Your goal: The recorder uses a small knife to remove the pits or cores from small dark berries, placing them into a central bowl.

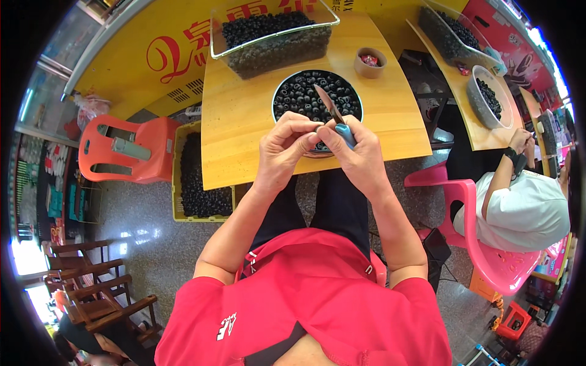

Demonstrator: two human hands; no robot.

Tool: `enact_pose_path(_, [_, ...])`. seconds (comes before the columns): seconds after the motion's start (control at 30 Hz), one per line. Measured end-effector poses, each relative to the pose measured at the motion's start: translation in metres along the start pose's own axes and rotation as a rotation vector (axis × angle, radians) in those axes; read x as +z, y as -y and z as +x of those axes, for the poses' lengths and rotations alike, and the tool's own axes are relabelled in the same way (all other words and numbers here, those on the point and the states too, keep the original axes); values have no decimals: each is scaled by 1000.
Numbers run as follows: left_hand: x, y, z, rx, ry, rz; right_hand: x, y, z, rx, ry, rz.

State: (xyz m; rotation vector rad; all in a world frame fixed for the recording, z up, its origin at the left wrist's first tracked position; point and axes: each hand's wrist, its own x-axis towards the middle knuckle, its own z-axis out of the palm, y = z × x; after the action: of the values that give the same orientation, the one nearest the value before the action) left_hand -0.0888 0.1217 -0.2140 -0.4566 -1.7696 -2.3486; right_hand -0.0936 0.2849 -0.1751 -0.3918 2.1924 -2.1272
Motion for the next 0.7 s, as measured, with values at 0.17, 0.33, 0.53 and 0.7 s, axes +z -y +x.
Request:
enact_pose_path(0.17, [-4, -4, -3, -4, 28, -48, 3, -6, 1, 28, 40, 214])
enact_pose_path(0.33, [-15, -6, -7, 34, 72, -54, 4, -8, 3, 177, 148, 486])
enact_pose_path(0.53, [-24, -13, -15, -59, 74, -80, 14, -16, 1, 90, 168, 249])
enact_pose_path(0.7, [-21, -15, -15, -113, 43, -89, 14, -14, 1, 70, 121, 129])
